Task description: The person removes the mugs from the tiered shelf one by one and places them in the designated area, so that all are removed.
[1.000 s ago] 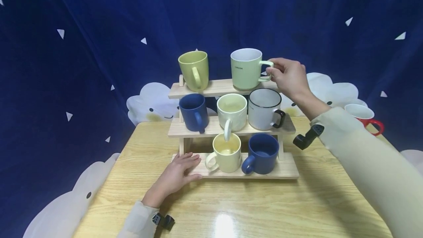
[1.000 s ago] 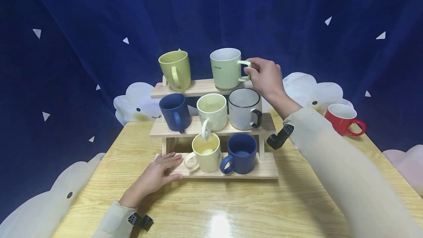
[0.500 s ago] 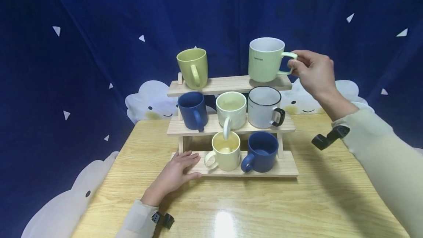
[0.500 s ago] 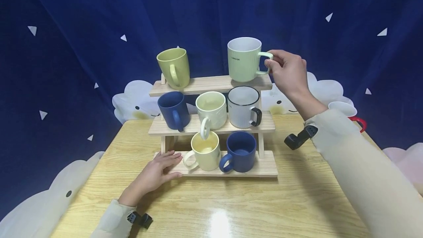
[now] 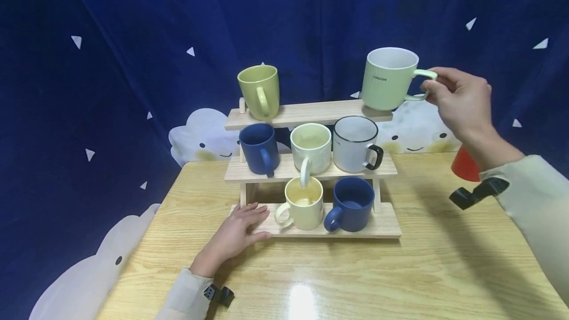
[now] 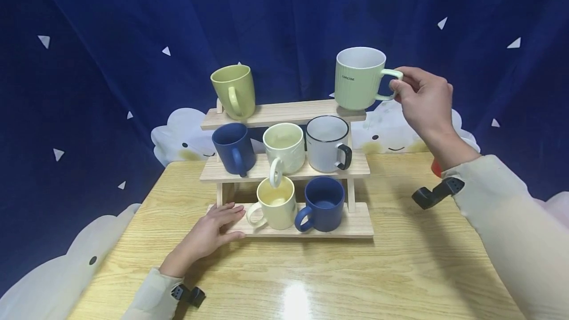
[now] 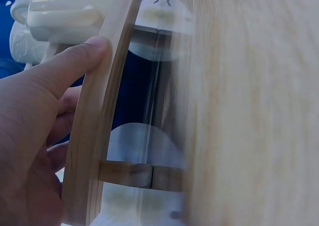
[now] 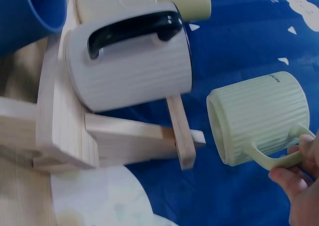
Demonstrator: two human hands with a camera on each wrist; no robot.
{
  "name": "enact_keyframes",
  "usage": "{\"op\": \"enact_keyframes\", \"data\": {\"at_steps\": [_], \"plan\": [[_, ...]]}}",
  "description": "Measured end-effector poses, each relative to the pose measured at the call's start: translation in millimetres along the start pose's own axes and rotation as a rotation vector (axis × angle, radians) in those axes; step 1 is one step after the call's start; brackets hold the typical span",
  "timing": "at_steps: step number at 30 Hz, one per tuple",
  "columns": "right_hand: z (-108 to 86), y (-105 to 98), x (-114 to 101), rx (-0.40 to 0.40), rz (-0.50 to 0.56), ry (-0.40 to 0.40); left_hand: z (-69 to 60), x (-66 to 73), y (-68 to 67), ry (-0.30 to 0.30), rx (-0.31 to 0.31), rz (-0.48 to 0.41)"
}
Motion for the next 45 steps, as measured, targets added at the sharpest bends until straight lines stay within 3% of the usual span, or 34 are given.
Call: {"op": "enact_keyframes", "data": {"at_steps": [13,20,26,34,45], "plan": [[-3.0,-45.2,45.6,0.066,0.058,0.064,2.3,0.1,-2.0,0.004,0.001,0.013],[-8.2,-64.3,76.8,0.095,-0.029,0.123,3.5,0.0,-3.1,0.019,0.015,0.015],[-11.6,-67.2,103.4,0.094,-0.099,0.125,3.0,-0.3,-4.5,0.008,0.019,0.012],[-25.6,-67.5,146.7,0.104,0.016,0.087,2.2,-0.4,-0.1,-0.003,-0.003,0.011],[-44.1,-63.9,193.9,0.096,-0.001,0.146,0.2,-1.4,1.3,-0.009,-0.006,0.013]]}}
Point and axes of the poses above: each hand's wrist, its own z-axis towards the middle knuckle, its own y-axis out of the palm, x = y × z, the point moved 7 cm from there along z, towards the middle knuckle, and after that the axes turned 4 degrees about -x, right-handed, at the moved point
